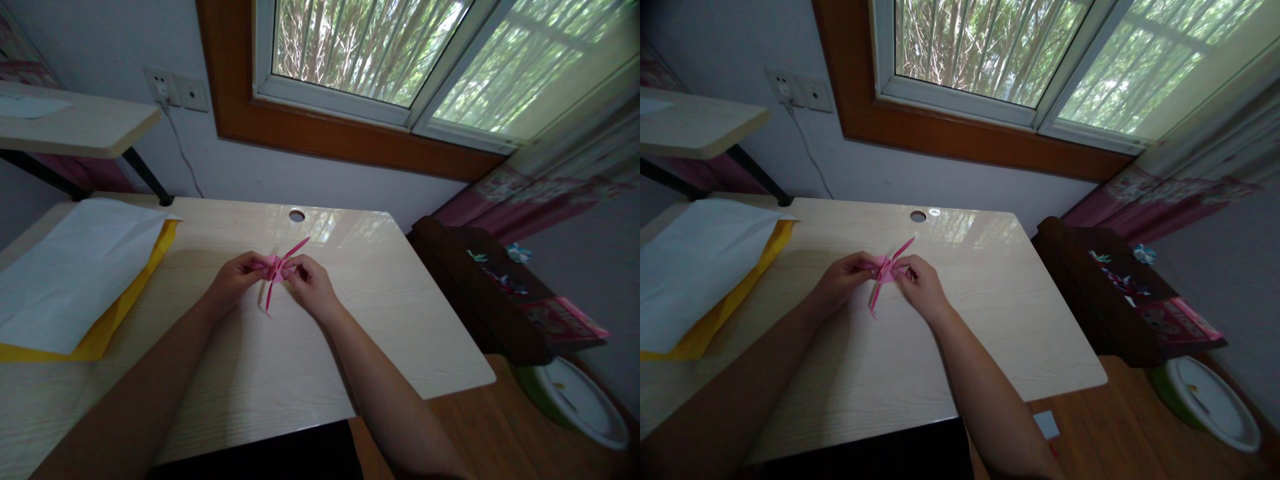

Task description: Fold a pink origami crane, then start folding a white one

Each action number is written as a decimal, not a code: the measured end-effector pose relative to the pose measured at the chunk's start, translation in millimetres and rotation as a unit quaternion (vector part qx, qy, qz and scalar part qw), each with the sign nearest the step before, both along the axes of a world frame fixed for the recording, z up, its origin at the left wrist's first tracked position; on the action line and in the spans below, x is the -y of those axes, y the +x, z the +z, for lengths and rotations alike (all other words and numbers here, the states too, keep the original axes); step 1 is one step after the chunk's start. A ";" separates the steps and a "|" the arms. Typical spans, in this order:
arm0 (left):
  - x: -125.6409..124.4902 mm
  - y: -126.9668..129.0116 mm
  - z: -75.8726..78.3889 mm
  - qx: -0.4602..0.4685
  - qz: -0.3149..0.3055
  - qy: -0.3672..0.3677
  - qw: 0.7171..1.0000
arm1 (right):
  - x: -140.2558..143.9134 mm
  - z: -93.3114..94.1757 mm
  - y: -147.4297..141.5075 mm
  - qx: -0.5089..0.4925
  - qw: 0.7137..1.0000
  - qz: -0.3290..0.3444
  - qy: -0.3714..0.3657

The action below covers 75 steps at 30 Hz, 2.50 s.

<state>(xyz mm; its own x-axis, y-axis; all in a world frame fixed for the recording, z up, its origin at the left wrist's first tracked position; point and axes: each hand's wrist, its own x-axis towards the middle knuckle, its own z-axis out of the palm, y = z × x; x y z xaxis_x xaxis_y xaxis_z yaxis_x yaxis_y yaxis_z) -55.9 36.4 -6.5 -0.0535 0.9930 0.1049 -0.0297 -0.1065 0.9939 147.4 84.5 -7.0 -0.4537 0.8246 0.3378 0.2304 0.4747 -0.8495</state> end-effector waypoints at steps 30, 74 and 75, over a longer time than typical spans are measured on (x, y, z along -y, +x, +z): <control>-2.3 -7.1 -0.9 -0.015 0.067 -0.030 0.997 | -5.9 -3.8 2.5 -0.007 0.999 -0.025 0.035; 7.4 -20.3 6.4 0.013 -0.142 -0.044 0.989 | -0.2 12.5 7.4 -0.046 0.994 0.095 -0.025; 7.8 -19.8 7.3 0.014 -0.146 -0.046 0.988 | 0.0 12.9 7.2 -0.044 0.994 0.092 -0.024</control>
